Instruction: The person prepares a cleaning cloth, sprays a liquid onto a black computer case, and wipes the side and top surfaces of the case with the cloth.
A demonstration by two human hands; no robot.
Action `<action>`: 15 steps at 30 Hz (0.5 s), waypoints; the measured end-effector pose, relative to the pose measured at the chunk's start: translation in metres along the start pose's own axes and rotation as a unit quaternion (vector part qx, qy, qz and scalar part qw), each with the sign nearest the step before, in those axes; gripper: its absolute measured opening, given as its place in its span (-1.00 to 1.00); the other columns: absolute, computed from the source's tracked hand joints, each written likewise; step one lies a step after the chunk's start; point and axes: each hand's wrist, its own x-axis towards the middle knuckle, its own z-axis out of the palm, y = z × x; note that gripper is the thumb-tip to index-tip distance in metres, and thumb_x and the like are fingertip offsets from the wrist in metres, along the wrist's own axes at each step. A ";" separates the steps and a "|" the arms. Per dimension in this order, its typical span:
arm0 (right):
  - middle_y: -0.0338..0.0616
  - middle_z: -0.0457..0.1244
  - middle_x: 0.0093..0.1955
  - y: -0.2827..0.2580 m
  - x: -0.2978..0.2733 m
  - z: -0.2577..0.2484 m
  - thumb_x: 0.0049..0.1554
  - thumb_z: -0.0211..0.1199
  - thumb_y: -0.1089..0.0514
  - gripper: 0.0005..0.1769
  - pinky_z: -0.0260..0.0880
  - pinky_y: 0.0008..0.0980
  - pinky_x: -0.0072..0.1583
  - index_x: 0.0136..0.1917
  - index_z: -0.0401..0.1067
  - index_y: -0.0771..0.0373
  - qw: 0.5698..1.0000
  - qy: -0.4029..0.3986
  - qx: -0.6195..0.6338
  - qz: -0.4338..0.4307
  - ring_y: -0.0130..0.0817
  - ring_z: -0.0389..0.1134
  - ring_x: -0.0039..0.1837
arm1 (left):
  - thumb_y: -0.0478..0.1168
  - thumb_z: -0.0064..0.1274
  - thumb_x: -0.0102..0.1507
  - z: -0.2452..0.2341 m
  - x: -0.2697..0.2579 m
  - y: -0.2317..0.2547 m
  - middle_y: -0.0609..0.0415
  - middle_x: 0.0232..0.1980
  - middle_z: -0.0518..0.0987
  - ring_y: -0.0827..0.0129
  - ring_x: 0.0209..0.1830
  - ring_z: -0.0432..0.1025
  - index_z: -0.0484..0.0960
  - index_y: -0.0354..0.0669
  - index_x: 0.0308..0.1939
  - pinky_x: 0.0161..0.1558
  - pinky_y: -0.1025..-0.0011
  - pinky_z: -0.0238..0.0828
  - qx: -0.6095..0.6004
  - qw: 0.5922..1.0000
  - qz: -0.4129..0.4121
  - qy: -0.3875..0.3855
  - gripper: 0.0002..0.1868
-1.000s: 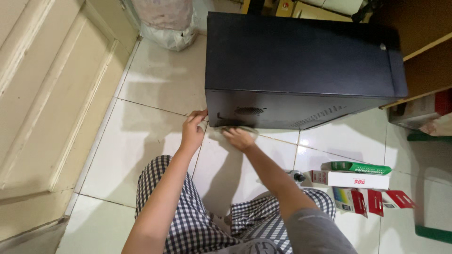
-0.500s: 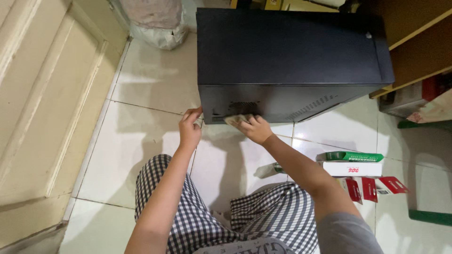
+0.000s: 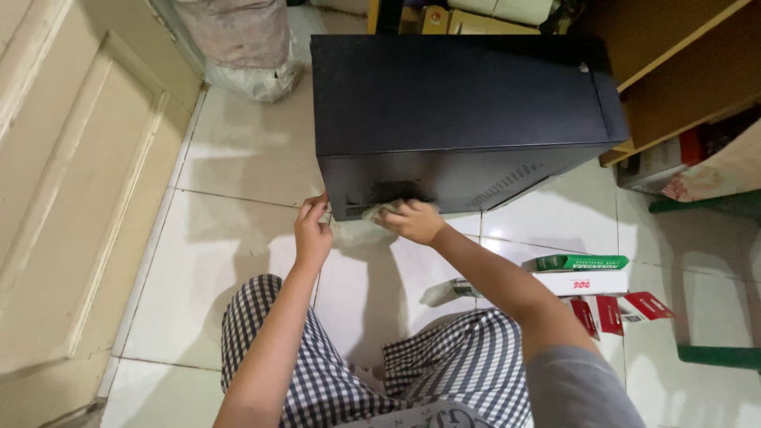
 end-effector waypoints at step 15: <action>-0.33 -0.02 0.18 -0.028 0.032 0.014 0.02 0.56 -0.11 -0.50 0.11 -0.14 0.21 0.17 0.44 -0.53 0.927 0.263 -0.012 0.266 -0.25 0.02 0.22 | -0.58 -0.08 0.07 0.011 -0.010 0.030 -0.13 0.35 0.29 -0.08 0.35 0.27 0.35 -0.25 0.40 0.31 0.14 0.28 0.077 0.996 0.045 0.024 -0.25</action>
